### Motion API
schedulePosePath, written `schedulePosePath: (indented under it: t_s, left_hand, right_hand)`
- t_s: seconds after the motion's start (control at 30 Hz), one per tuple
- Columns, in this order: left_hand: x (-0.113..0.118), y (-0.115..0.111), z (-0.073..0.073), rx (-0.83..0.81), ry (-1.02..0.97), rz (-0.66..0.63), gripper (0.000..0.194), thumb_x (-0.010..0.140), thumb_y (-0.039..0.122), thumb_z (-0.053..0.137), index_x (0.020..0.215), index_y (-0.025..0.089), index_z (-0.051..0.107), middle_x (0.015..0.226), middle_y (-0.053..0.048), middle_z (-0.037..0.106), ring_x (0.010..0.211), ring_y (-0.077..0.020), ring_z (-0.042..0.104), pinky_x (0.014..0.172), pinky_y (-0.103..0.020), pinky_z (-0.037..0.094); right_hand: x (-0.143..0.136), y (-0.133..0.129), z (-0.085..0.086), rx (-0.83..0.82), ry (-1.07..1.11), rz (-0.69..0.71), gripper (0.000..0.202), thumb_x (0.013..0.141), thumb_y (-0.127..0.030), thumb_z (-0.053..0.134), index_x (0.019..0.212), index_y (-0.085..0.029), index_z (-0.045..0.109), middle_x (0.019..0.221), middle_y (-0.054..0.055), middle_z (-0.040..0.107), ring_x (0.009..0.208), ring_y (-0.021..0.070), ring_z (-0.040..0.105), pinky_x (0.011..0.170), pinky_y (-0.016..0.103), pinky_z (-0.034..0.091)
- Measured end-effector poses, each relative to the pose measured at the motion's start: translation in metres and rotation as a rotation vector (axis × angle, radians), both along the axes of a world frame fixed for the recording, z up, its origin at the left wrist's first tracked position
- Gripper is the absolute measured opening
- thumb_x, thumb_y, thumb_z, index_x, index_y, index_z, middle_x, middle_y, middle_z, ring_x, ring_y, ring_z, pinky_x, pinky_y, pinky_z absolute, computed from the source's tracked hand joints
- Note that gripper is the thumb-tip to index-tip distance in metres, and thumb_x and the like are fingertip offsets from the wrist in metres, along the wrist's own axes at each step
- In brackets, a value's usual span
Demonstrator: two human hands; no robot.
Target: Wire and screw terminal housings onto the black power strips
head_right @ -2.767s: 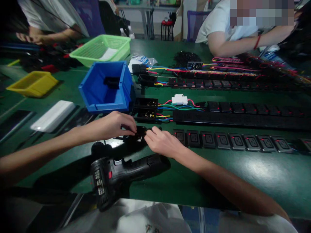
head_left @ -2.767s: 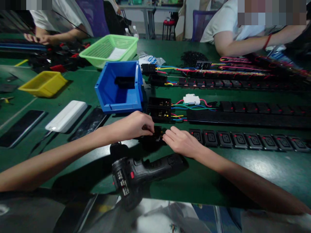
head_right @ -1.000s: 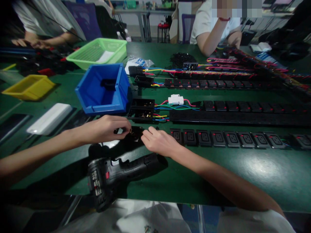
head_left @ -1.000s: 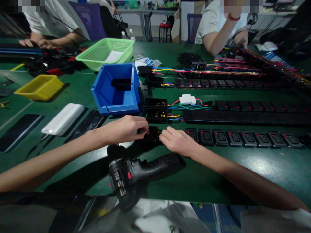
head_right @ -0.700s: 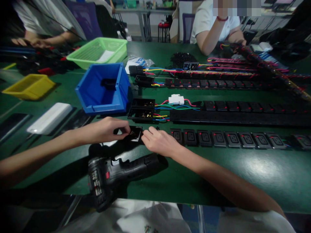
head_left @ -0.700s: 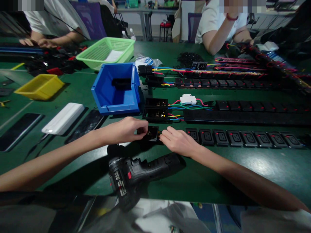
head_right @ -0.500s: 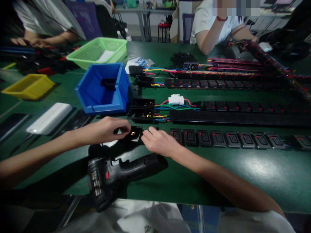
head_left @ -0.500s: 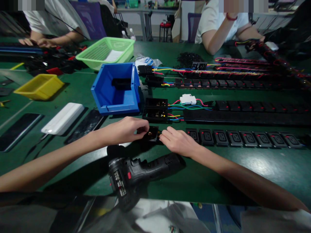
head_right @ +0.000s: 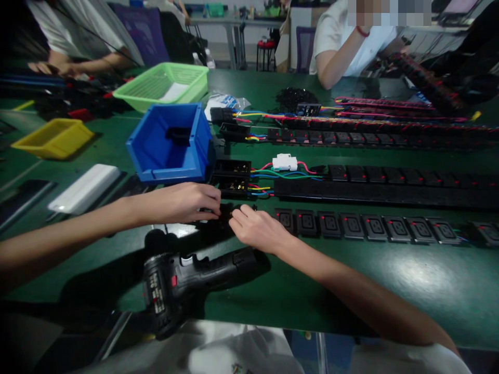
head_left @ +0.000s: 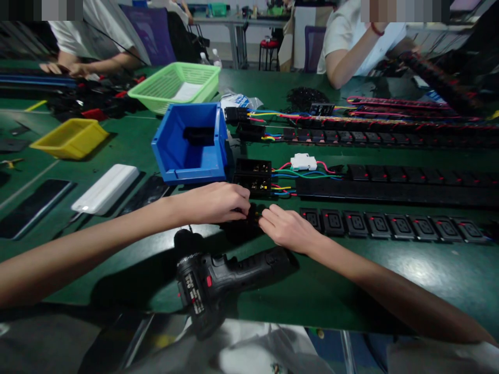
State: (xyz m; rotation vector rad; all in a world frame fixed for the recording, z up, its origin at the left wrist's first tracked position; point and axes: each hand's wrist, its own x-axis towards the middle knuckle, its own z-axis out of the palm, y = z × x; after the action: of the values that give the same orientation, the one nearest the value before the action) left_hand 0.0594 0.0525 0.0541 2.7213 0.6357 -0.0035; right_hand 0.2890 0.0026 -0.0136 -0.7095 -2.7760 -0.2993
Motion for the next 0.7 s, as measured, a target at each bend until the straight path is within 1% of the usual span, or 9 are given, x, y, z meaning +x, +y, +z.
schedulePosePath:
  t_s: [0.17, 0.33, 0.43, 0.6, 0.7]
  left_hand:
    - [0.007, -0.002, 0.004, -0.042, 0.088, 0.073, 0.013, 0.09, 0.018, 0.054, 0.083, 0.017, 0.065, 0.081, -0.002, 0.061, 0.071, -0.0118, 0.058, 0.066, -0.022, 0.043]
    - [0.007, -0.005, 0.007, -0.002, 0.086, 0.046, 0.012, 0.089, 0.011, 0.051, 0.084, 0.015, 0.061, 0.081, -0.003, 0.061, 0.073, -0.0133, 0.057, 0.066, -0.024, 0.042]
    - [0.001, -0.006, 0.007, -0.017, 0.069, 0.035, 0.013, 0.092, 0.015, 0.048, 0.088, 0.016, 0.06, 0.085, -0.003, 0.061, 0.074, -0.0132, 0.058, 0.067, -0.024, 0.043]
    - [-0.014, -0.009, 0.001, -0.045, 0.041, 0.124, 0.015, 0.095, 0.023, 0.046, 0.097, 0.018, 0.059, 0.089, -0.003, 0.062, 0.073, -0.0121, 0.058, 0.064, -0.021, 0.042]
    - [-0.019, -0.013, -0.005, -0.057, -0.002, 0.156, 0.012, 0.092, 0.022, 0.049, 0.095, 0.017, 0.06, 0.087, -0.003, 0.063, 0.074, -0.012, 0.058, 0.066, -0.021, 0.043]
  right_hand:
    - [-0.001, 0.0, 0.0, -0.005, -0.004, -0.001, 0.016, 0.095, -0.011, 0.043, 0.084, -0.014, 0.054, 0.083, 0.006, 0.052, 0.081, 0.0188, 0.042, 0.051, 0.028, 0.025]
    - [0.0, 0.0, -0.001, -0.003, 0.005, 0.0, 0.017, 0.095, -0.01, 0.042, 0.083, -0.014, 0.054, 0.082, 0.006, 0.052, 0.081, 0.0188, 0.042, 0.051, 0.027, 0.024]
    - [0.0, 0.0, -0.002, 0.0, 0.022, -0.004, 0.018, 0.095, -0.01, 0.042, 0.082, -0.015, 0.054, 0.081, 0.006, 0.052, 0.08, 0.0184, 0.041, 0.051, 0.028, 0.022]
    - [-0.001, 0.002, -0.004, 0.019, 0.056, -0.001, 0.021, 0.095, -0.012, 0.043, 0.078, -0.015, 0.054, 0.079, 0.005, 0.052, 0.077, 0.0173, 0.042, 0.056, 0.03, 0.026]
    - [-0.001, 0.002, -0.005, 0.028, 0.065, 0.006, 0.021, 0.095, -0.013, 0.044, 0.077, -0.015, 0.054, 0.078, 0.005, 0.052, 0.076, 0.0172, 0.041, 0.059, 0.03, 0.026]
